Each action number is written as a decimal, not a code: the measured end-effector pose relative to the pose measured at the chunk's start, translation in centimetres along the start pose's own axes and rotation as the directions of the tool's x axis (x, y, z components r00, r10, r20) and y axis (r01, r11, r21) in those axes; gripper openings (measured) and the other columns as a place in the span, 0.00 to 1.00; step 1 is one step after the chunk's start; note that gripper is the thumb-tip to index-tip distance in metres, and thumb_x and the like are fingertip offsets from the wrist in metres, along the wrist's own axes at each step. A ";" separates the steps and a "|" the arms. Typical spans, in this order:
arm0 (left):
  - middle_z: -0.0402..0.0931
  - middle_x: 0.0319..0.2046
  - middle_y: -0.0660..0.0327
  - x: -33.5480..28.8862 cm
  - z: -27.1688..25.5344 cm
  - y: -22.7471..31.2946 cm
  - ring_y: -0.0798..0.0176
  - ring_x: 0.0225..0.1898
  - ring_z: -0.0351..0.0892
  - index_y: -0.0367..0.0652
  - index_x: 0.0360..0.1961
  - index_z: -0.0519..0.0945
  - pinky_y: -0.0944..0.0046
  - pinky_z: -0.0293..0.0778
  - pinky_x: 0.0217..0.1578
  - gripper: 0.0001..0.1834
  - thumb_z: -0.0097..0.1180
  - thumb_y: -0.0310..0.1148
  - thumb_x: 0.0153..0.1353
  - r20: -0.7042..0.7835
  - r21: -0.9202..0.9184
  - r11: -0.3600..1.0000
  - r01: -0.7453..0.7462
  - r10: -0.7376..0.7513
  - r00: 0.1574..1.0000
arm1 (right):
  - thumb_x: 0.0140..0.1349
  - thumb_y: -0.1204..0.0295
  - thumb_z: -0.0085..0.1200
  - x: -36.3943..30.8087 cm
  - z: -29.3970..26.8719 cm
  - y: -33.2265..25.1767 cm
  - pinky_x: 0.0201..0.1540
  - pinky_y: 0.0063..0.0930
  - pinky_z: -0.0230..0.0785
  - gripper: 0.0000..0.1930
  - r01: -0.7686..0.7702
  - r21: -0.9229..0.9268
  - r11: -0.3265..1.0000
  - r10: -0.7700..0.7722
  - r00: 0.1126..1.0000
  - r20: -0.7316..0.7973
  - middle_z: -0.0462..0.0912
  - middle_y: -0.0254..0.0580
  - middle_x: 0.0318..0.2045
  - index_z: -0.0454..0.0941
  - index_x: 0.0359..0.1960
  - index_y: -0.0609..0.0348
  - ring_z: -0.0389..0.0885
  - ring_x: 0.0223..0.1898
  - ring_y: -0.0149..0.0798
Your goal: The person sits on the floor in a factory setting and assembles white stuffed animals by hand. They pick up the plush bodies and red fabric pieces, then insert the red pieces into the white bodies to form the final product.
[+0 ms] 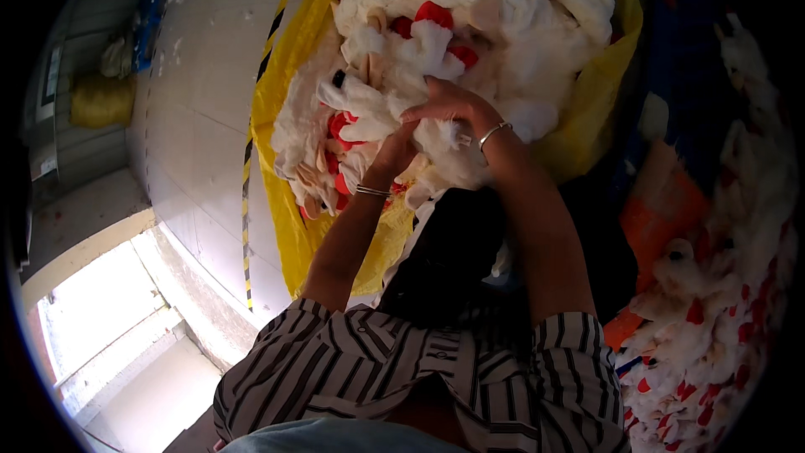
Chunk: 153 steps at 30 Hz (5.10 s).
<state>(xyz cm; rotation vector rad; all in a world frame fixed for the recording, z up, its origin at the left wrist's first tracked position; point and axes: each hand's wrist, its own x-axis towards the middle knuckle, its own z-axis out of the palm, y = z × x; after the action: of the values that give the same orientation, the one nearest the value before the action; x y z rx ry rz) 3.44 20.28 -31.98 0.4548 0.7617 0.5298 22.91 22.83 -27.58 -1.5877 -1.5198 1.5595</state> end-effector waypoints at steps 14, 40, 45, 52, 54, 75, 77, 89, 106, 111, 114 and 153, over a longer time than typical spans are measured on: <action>0.78 0.54 0.55 -25.6 30.4 12.2 0.59 0.54 0.77 0.38 0.57 0.76 0.63 0.72 0.58 0.27 0.65 0.43 0.61 0.770 0.455 0.453 -0.766 0.232 0.595 | 0.58 0.68 0.64 -36.7 -11.2 -34.6 0.56 0.33 0.73 0.41 0.347 -0.512 0.786 -0.362 0.929 0.073 0.74 0.52 0.59 0.56 0.70 0.66 0.77 0.55 0.39; 0.81 0.51 0.51 -27.8 14.2 -4.7 0.51 0.49 0.81 0.39 0.53 0.80 0.58 0.73 0.53 0.20 0.56 0.40 0.66 0.570 0.768 -0.021 -0.641 -0.436 0.697 | 0.59 0.61 0.64 -35.7 11.3 -10.6 0.49 0.27 0.72 0.25 0.185 0.092 0.978 -0.130 0.898 -0.421 0.85 0.44 0.41 0.78 0.51 0.68 0.82 0.42 0.35; 0.81 0.46 0.53 -30.1 15.2 -1.2 0.60 0.51 0.80 0.36 0.57 0.76 0.60 0.74 0.52 0.28 0.59 0.47 0.64 0.488 0.873 0.255 -0.417 -0.452 0.746 | 0.66 0.65 0.58 -40.9 8.5 -16.5 0.35 0.20 0.73 0.17 0.477 0.504 0.721 0.107 0.641 -0.760 0.84 0.34 0.34 0.80 0.49 0.65 0.80 0.31 0.24; 0.69 0.60 0.53 -25.1 12.4 0.2 0.57 0.60 0.72 0.36 0.67 0.61 0.59 0.72 0.58 0.35 0.56 0.44 0.67 0.497 0.468 0.844 -0.261 -0.007 0.868 | 0.64 0.66 0.60 -41.5 10.2 -19.6 0.40 0.23 0.70 0.12 0.606 -0.237 0.760 -0.650 0.706 -0.279 0.80 0.34 0.34 0.78 0.37 0.64 0.76 0.34 0.26; 0.73 0.57 0.54 -28.0 15.1 1.2 0.57 0.57 0.75 0.37 0.65 0.65 0.57 0.73 0.57 0.30 0.54 0.42 0.68 0.382 0.032 0.999 -0.012 -0.001 0.924 | 0.65 0.65 0.59 -41.8 10.2 -19.2 0.43 0.24 0.70 0.12 0.569 -0.011 0.822 -0.557 0.801 -0.217 0.81 0.36 0.36 0.77 0.34 0.63 0.76 0.37 0.27; 0.77 0.51 0.57 -29.8 15.6 4.0 0.60 0.50 0.78 0.40 0.60 0.70 0.61 0.76 0.52 0.25 0.38 0.47 0.74 0.334 0.069 0.773 -0.631 0.578 0.744 | 0.53 0.64 0.70 -41.7 10.8 -16.4 0.50 0.33 0.74 0.23 0.304 -0.083 0.949 -0.315 0.929 -0.193 0.84 0.40 0.38 0.78 0.46 0.64 0.83 0.42 0.41; 0.76 0.53 0.56 -30.5 16.0 5.1 0.58 0.52 0.78 0.39 0.62 0.69 0.58 0.76 0.54 0.26 0.36 0.47 0.74 0.338 0.095 0.735 -0.672 0.611 0.716 | 0.50 0.63 0.70 -42.8 10.4 -16.2 0.50 0.36 0.74 0.25 0.140 -0.299 0.944 -0.212 0.952 -0.221 0.85 0.45 0.37 0.78 0.46 0.64 0.84 0.43 0.47; 0.70 0.62 0.53 -28.9 15.7 9.7 0.50 0.62 0.69 0.41 0.65 0.65 0.49 0.66 0.64 0.31 0.42 0.53 0.71 0.282 -0.462 0.784 -0.413 0.572 0.770 | 0.54 0.66 0.68 -47.7 9.6 -26.8 0.46 0.32 0.75 0.20 0.148 -0.611 0.778 -0.385 0.881 -0.276 0.85 0.45 0.38 0.78 0.47 0.60 0.84 0.42 0.41; 0.72 0.29 0.58 -34.5 23.5 8.9 0.56 0.38 0.71 0.42 0.32 0.73 0.56 0.71 0.47 0.27 0.44 0.58 0.68 0.462 -0.355 0.866 -0.351 0.489 0.740 | 0.57 0.72 0.66 -37.7 9.6 -23.7 0.62 0.29 0.65 0.37 0.419 0.430 0.800 -0.363 0.908 -0.211 0.77 0.41 0.57 0.62 0.68 0.58 0.73 0.58 0.32; 0.71 0.31 0.59 -33.2 22.7 9.0 0.61 0.41 0.71 0.41 0.34 0.73 0.61 0.70 0.46 0.20 0.47 0.50 0.69 0.389 -0.187 0.794 -0.579 0.601 0.698 | 0.52 0.76 0.68 -37.7 9.3 -24.4 0.55 0.27 0.71 0.30 0.258 -0.003 0.966 -0.248 0.926 -0.283 0.83 0.40 0.48 0.73 0.60 0.62 0.79 0.49 0.29; 0.74 0.32 0.59 -30.4 19.5 10.0 0.64 0.36 0.72 0.41 0.35 0.75 0.66 0.69 0.42 0.19 0.44 0.47 0.71 0.276 0.122 0.588 -0.800 0.754 0.596 | 0.52 0.77 0.67 -38.6 7.6 -22.8 0.48 0.27 0.74 0.21 0.162 -0.129 0.978 -0.197 0.921 -0.336 0.85 0.40 0.41 0.80 0.50 0.65 0.80 0.40 0.28; 0.78 0.30 0.69 -32.6 11.6 13.1 0.78 0.24 0.71 0.40 0.42 0.80 0.75 0.70 0.24 0.09 0.45 0.24 0.71 0.403 0.663 0.397 -0.635 0.525 0.749 | 0.65 0.84 0.38 -42.2 2.8 -16.6 0.24 0.18 0.60 0.13 0.697 0.268 0.665 -0.208 0.518 -0.830 0.76 0.35 0.28 0.75 0.30 0.53 0.67 0.22 0.25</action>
<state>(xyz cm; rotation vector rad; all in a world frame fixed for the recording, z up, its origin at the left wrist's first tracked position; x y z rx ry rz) -11.42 8.71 -0.11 1.6292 0.6561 0.8107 24.33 -10.49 3.26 -1.0545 -0.7665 0.7319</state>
